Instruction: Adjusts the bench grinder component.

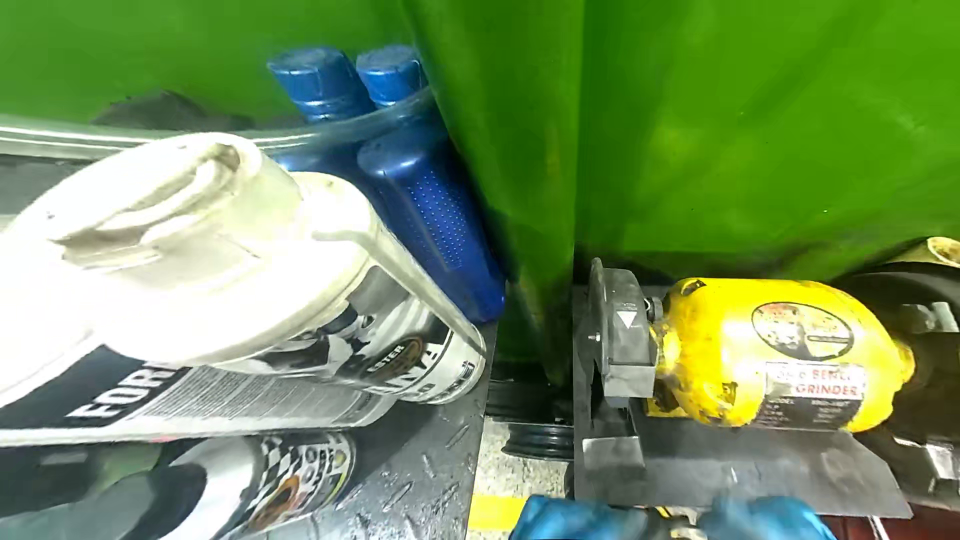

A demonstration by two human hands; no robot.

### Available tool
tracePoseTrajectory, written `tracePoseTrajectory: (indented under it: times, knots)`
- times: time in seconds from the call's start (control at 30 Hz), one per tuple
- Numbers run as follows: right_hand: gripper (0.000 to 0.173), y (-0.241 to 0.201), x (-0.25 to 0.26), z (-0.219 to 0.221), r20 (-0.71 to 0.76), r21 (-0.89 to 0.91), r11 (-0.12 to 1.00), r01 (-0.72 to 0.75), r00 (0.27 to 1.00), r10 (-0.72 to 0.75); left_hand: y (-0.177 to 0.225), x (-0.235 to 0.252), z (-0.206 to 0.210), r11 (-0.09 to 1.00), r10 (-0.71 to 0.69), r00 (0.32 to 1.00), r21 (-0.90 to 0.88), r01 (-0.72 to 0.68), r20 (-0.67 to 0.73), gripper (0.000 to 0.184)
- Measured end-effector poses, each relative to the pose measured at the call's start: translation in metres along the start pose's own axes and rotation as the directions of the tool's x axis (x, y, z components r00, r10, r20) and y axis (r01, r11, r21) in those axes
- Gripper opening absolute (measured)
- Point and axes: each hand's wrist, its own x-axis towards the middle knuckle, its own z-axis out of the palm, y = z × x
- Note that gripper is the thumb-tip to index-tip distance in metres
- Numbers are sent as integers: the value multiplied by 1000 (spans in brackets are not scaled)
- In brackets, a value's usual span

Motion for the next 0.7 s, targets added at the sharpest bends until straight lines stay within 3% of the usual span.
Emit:
tracePoseTrajectory:
  times: [0.07, 0.1, 0.2, 0.23, 0.3, 0.43, 0.7]
  knots:
    - [58, 19, -4, 5, 58, 185, 967, -175, 984, 167, -4, -2, 7, 909, -230, 971, -373, 188, -70, 16]
    - [61, 25, -6, 9, 112, 274, 932, -237, 970, 214, -6, -3, 11, 841, -306, 949, -490, 232, -77, 17]
    - [39, 26, -9, 22, 139, 383, 868, -317, 948, 286, -8, -6, 25, 723, -420, 905, -627, 289, -67, 17]
    - [26, 25, -7, 26, 101, 377, 870, -318, 948, 302, -9, -6, 27, 713, -430, 902, -632, 305, -50, 19]
    - [18, 25, -1, 28, 44, 332, 891, -308, 949, 312, -11, 1, 24, 743, -432, 902, -577, 339, -27, 19]
    - [19, 35, 13, 24, 16, 186, 944, -273, 961, 275, -28, 20, 7, 877, -326, 945, -376, 301, -6, 16]
    - [14, 48, 5, 35, -128, 235, 919, -317, 927, 352, -49, 32, 11, 899, -313, 948, -304, 317, 62, 10]
